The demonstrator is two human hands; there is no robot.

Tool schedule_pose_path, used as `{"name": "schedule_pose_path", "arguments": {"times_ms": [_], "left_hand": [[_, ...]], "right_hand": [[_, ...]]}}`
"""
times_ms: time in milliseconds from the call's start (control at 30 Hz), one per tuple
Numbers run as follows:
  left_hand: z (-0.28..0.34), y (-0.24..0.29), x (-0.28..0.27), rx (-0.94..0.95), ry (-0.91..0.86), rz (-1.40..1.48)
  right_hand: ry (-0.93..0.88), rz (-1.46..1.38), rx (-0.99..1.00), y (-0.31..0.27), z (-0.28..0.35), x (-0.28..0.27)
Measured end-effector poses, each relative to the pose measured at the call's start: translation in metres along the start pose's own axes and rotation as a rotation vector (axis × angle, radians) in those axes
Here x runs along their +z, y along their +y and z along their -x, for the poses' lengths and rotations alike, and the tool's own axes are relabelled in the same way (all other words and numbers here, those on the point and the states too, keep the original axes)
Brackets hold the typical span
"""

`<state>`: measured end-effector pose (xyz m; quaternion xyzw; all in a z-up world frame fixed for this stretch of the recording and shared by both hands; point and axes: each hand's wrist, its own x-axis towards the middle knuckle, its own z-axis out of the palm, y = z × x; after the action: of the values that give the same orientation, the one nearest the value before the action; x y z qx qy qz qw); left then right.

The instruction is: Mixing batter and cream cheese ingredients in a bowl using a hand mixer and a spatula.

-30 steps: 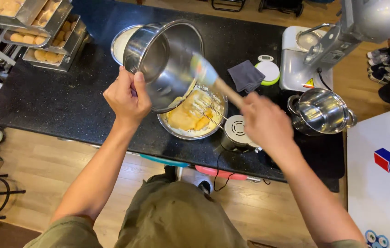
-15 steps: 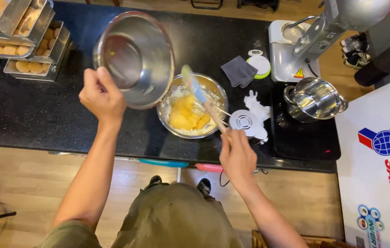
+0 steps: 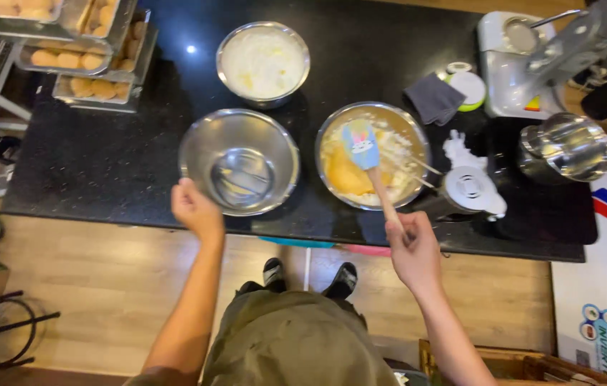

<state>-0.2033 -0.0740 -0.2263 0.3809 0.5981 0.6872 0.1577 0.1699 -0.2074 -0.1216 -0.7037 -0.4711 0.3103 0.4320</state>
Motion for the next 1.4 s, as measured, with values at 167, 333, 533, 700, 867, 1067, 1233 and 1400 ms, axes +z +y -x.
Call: {"name": "schedule_pose_path", "arguments": {"times_ms": [167, 333, 533, 700, 867, 1067, 1233, 1400], "left_hand": [[0.016, -0.035, 0.002, -0.152, -0.035, 0.015], [0.016, -0.058, 0.010, -0.326, -0.065, 0.137], [-0.011, -0.063, 0.002, -0.336, -0.052, 0.259], [-0.026, -0.103, -0.035, -0.648, -0.062, 0.365], [0.034, -0.126, -0.052, -0.684, -0.085, 0.316], [0.124, -0.083, 0.008, -0.929, -0.597, 0.044], [0.128, -0.026, 0.100, -0.860, -0.837, 0.182], [0.105, 0.012, 0.169, -0.752, -0.670, 0.042]], "right_hand": [[-0.339, -0.277, 0.252, -0.034, 0.021, 0.078], [-0.506, -0.430, 0.351, -0.043, 0.007, 0.187], [-0.457, -0.315, 0.371, -0.067, -0.001, 0.271], [-0.571, -0.306, 0.318, -0.049, 0.017, 0.231], [-0.174, -0.320, 0.053, 0.074, 0.011, 0.118], [0.527, -0.003, 0.088, 0.214, -0.031, -0.043], [0.563, 0.049, -0.070, 0.233, -0.085, -0.097], [0.195, -0.259, 0.011, 0.276, -0.129, -0.117]]}}
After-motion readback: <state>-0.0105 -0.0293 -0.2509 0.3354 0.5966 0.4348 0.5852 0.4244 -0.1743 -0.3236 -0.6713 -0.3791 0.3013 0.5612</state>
